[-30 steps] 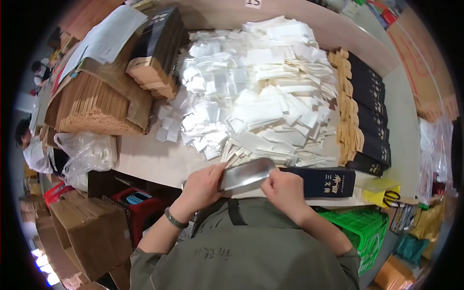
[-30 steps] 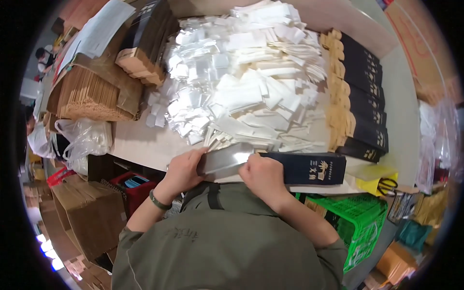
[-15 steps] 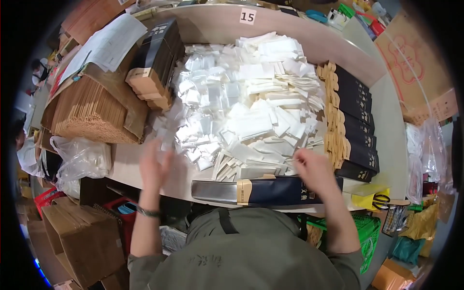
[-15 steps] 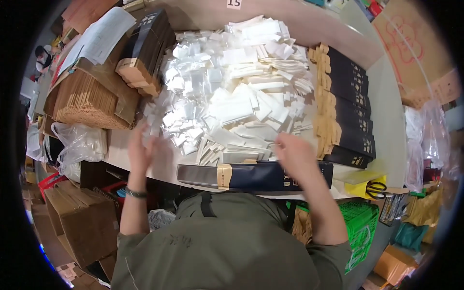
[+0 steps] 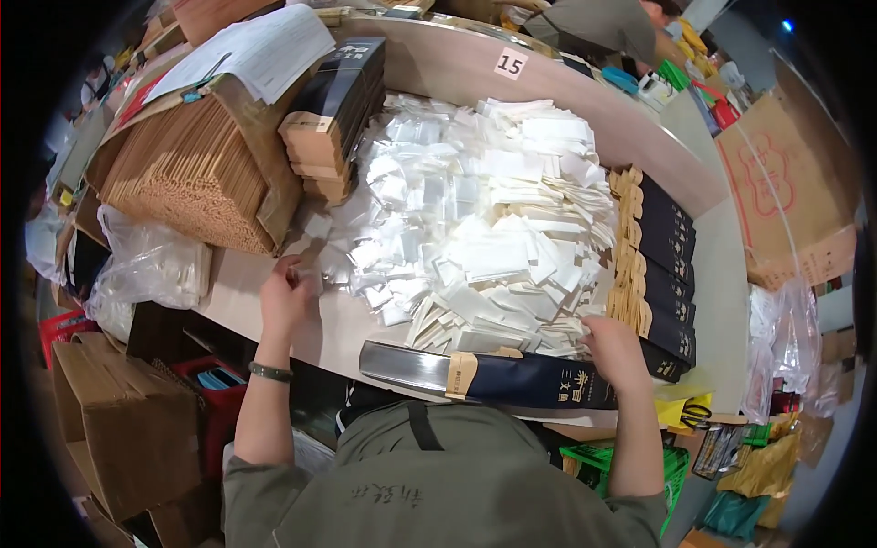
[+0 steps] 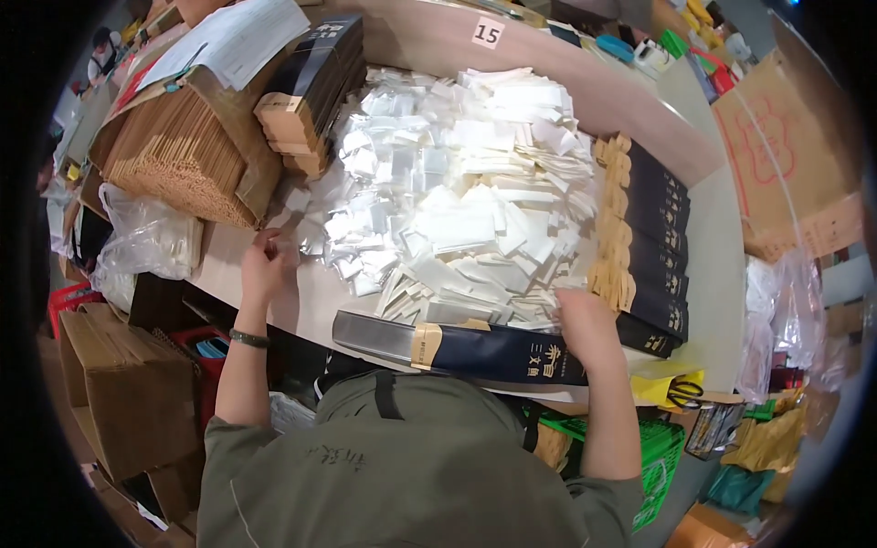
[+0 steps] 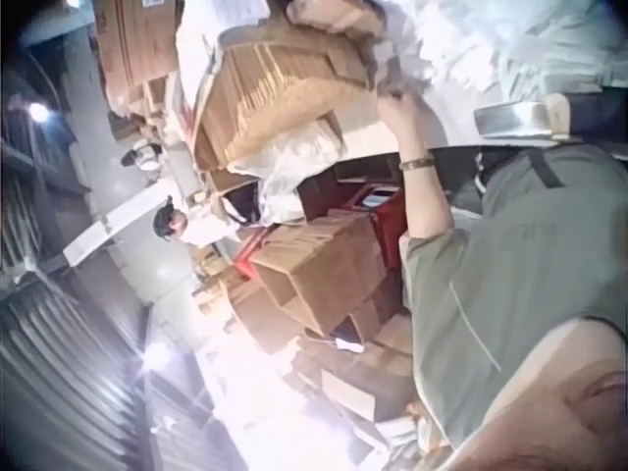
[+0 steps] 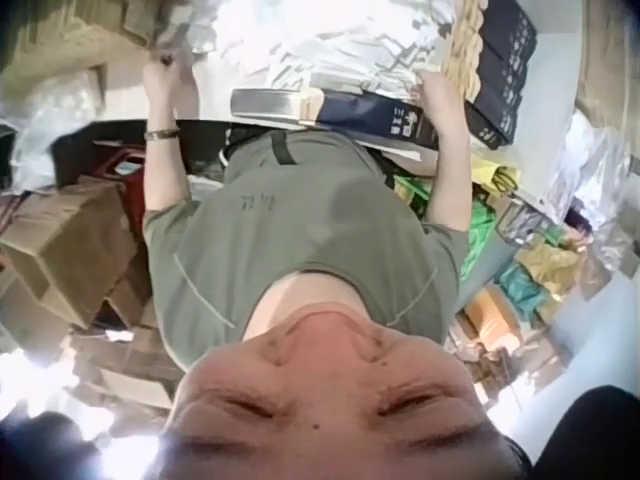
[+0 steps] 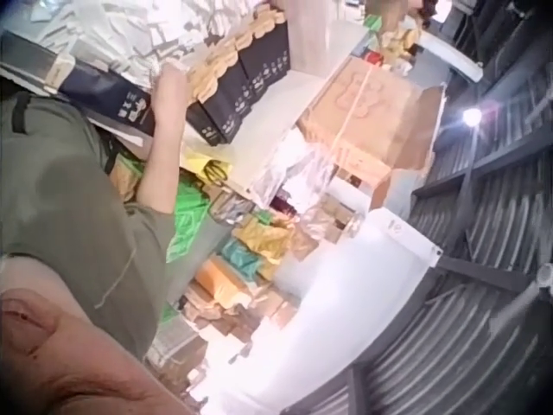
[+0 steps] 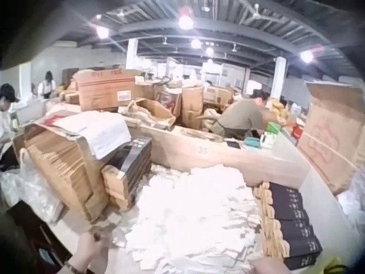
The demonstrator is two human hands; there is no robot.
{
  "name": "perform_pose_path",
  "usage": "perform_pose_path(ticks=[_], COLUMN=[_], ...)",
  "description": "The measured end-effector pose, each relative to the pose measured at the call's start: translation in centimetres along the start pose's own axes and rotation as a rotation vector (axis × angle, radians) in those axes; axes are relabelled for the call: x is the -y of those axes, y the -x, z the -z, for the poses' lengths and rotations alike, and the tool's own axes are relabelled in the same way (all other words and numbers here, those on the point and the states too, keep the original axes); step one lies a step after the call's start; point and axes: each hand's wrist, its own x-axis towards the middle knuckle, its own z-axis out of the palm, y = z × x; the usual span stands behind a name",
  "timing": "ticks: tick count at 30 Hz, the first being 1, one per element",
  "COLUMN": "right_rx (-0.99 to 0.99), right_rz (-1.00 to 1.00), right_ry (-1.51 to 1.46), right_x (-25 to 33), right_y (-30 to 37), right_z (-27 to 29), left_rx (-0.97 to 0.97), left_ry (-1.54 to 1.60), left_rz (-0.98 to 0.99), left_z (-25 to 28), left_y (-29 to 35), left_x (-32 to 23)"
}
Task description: Packaging white components into black boxes using a metal guide tool on a production line.
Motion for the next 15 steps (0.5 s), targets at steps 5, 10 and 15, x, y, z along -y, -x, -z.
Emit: perform_pose_path(ticks=[5, 10, 15], right_rx=[-0.149, -0.397, -0.318], right_rz=[0.170, 0.609, 0.745], right_ry=[-0.143, -0.022, 0.136], right_x=[4.2, 7.1, 5.7], right_y=[-0.1, -9.1, -13.5], right_z=[3.1, 1.5, -2.0], left_rx=[-0.203, 0.454, 0.309], left_ry=[0.013, -0.042, 0.082], left_rz=[-0.547, -0.938, -0.868], left_z=[1.3, -5.0, -5.9], left_y=[5.8, 11.6, 11.2], left_x=[-3.1, -6.8, -7.7])
